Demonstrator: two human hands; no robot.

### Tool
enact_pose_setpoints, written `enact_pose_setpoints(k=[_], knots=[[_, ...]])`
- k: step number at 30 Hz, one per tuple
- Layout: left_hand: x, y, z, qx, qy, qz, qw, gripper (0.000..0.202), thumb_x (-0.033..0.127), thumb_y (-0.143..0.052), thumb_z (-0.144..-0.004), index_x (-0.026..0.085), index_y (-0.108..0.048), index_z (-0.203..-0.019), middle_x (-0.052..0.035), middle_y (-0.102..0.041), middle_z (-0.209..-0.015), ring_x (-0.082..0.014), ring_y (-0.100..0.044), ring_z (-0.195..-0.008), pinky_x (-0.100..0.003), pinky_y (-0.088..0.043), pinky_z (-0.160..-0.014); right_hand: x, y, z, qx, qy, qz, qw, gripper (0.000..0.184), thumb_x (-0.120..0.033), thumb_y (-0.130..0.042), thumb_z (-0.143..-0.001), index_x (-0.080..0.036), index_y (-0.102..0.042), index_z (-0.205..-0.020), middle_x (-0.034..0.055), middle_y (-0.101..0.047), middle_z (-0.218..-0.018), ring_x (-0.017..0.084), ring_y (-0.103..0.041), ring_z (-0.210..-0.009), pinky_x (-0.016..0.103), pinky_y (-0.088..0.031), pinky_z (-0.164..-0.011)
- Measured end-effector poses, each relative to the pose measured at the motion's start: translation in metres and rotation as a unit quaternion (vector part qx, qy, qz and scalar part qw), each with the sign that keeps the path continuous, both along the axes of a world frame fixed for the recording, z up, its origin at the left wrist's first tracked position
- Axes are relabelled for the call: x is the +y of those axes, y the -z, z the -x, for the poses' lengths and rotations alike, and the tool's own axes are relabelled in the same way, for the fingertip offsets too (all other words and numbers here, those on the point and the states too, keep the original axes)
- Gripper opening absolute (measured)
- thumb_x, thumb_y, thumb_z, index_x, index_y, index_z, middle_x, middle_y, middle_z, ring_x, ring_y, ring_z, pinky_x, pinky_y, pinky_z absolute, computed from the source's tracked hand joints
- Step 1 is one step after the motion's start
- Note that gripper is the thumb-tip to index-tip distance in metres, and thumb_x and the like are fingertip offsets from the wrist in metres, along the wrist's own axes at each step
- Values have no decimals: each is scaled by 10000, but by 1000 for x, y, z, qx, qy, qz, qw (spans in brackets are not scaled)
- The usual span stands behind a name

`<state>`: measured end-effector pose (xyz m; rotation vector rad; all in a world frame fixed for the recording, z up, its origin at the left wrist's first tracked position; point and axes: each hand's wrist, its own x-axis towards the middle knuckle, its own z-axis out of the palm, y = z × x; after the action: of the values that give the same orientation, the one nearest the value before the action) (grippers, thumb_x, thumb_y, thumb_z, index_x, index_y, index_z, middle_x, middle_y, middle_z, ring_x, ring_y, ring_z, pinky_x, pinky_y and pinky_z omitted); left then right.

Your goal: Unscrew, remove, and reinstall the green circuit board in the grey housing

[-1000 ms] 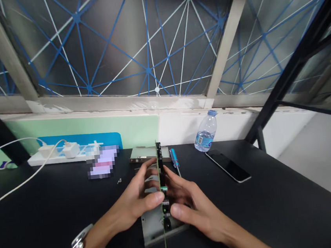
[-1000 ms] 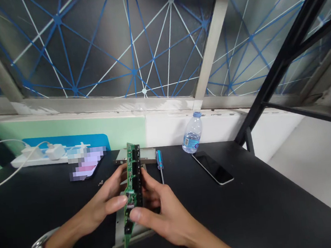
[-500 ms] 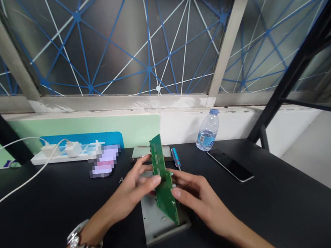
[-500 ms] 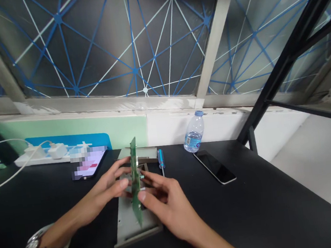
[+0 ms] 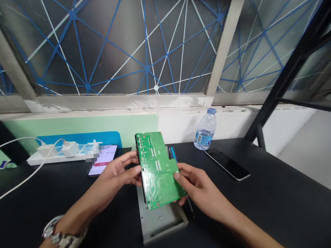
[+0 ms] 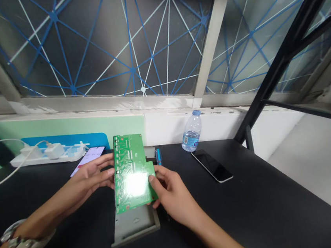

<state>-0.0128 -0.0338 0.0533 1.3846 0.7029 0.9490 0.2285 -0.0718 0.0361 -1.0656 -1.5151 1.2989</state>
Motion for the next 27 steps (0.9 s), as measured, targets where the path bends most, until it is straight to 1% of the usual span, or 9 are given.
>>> enact_pose_setpoints(k=[5, 8, 11, 13, 16, 19, 21, 23, 27], knots=[[-4, 3, -7, -10, 12, 8, 1000, 465, 291, -628, -902, 260, -518, -1353, -104, -611, -1223, -223, -617, -945, -328, -499, -759, -6, -2, 7, -42, -17, 1, 999, 402, -422, -550, -935, -209, -580, -1274, 52, -691, -983, 77, -565, -573, 166, -455, -456], [-7, 11, -14, -36, -3, 10, 999, 460, 329, -631, -898, 239, -528, -1338, -108, -606, -1263, -271, -578, -1098, -380, -461, -894, -10, -5, 10, -36, -51, 3, 998, 398, -434, -537, -941, -224, -595, -1274, 40, -688, -961, 85, -540, -597, 171, -450, -480], [-12, 21, -19, -80, 1, 77, 994, 563, 454, -612, -890, 256, -456, -1393, -113, -575, -1332, -311, -505, -1239, -466, -386, -1019, -15, -7, 13, -20, -89, -9, 996, 416, -458, -497, -956, -226, -597, -1286, 36, -674, -924, 133, -579, -696, 218, -498, -571], [-16, 25, -23, -97, 42, 118, 987, 630, 530, -607, -866, 255, -441, -1408, -122, -572, -1348, -329, -504, -1249, -506, -363, -1041, -16, -7, 14, -23, -100, -32, 994, 416, -457, -483, -963, -222, -604, -1285, 35, -662, -907, 168, -592, -780, 267, -522, -669], [-22, 26, -29, -122, 86, 121, 981, 569, 552, -573, -873, 229, -529, -1339, -121, -594, -1334, -335, -535, -1219, -508, -374, -1043, -17, -6, 14, -45, -100, -64, 992, 394, -428, -470, -976, -225, -617, -1280, 21, -652, -891, 176, -578, -799, 308, -512, -762], [-24, 26, -33, -140, 71, 111, 981, 483, 529, -561, -881, 220, -604, -1250, -104, -635, -1281, -332, -552, -1196, -482, -418, -1003, -16, -7, 13, -56, -96, -69, 991, 399, -406, -446, -990, -253, -585, -1332, 12, -659, -941, 173, -576, -838, 321, -494, -827], [-24, 27, -34, -146, 53, 107, 982, 450, 507, -575, -877, 219, -622, -1220, -96, -656, -1240, -330, -555, -1189, -465, -440, -976, -16, -7, 12, -64, -92, -47, 993, 435, -411, -449, -989, -275, -523, -1395, 12, -665, -962, 169, -578, -840, 305, -502, -789], [-22, 28, -34, -151, 32, 96, 983, 426, 491, -581, -877, 218, -630, -1201, -91, -678, -1184, -320, -566, -1169, -448, -447, -966, -17, -7, 12, -71, -83, -24, 994, 487, -430, -468, -977, -290, -456, -1444, 19, -672, -996, 168, -580, -831, 269, -501, -684], [-20, 26, -34, -146, -21, 81, 986, 414, 491, -593, -876, 225, -614, -1192, -78, -685, -1126, -293, -589, -1124, -414, -461, -946, -20, -8, 13, -87, -69, -23, 994, 548, -454, -488, -965, -309, -382, -1482, 42, -668, -1116, 187, -600, -895, 234, -456, -578]])
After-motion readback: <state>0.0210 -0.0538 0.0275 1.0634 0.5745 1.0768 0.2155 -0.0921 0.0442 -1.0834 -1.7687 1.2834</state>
